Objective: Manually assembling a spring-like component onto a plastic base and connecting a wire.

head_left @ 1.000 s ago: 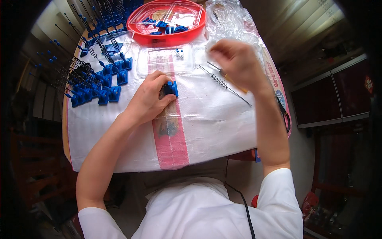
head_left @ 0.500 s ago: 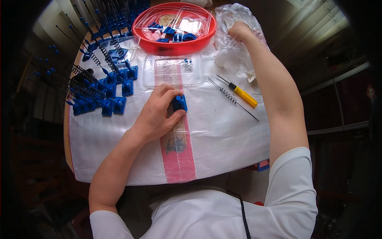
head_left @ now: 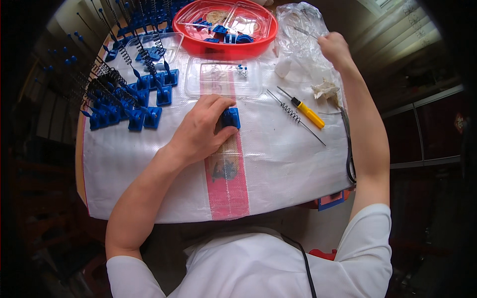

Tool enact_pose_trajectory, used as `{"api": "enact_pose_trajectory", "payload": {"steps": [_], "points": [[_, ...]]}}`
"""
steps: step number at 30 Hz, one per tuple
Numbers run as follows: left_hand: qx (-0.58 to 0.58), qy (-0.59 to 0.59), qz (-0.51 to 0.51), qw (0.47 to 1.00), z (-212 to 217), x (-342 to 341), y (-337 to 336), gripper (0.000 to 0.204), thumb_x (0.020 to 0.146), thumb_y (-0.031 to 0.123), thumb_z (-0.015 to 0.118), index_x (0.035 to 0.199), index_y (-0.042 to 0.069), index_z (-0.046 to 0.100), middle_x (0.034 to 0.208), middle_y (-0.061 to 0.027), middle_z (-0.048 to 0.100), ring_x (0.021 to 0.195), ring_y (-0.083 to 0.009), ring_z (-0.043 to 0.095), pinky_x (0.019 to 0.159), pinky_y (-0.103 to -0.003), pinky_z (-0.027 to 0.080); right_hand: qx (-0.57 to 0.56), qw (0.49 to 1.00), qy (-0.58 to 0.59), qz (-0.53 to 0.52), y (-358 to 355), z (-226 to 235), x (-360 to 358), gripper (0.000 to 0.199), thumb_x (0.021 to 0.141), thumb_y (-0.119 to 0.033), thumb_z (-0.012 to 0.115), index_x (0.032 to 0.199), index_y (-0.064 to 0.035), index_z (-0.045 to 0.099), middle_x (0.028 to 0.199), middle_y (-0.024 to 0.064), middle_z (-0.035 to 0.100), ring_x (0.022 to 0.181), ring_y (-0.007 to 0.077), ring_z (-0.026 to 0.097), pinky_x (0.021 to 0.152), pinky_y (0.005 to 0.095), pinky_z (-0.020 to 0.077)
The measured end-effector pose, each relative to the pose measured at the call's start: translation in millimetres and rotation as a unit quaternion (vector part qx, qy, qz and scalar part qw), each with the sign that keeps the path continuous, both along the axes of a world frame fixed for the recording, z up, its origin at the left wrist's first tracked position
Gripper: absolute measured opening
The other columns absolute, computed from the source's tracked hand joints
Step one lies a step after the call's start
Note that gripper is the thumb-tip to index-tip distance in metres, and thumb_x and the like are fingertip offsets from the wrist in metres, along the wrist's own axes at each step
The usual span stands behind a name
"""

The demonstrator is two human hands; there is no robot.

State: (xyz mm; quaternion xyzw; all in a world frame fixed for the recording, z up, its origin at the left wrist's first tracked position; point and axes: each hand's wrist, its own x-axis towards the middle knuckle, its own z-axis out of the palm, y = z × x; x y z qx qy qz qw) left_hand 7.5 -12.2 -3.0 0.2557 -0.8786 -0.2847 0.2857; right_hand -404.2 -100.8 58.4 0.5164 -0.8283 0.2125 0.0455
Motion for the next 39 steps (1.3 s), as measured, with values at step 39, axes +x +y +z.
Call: {"api": "enact_pose_trajectory", "payload": {"steps": [39], "points": [[0.329, 0.434, -0.035, 0.838, -2.8, 6.4, -11.2, 0.021, 0.104, 0.018, 0.046, 0.117, 0.004, 0.053, 0.113, -0.0205, 0.066, 0.101, -0.0266, 0.069, 0.09, -0.035, 0.057, 0.026, 0.987, -0.149, 0.052, 80.0, -30.9, 120.8, 0.044, 0.078, -0.035, 0.075, 0.094, 0.0037, 0.064, 0.085, 0.0168, 0.069, 0.083, 0.0268, 0.069, 0.077, 0.0381, 0.0535]]}}
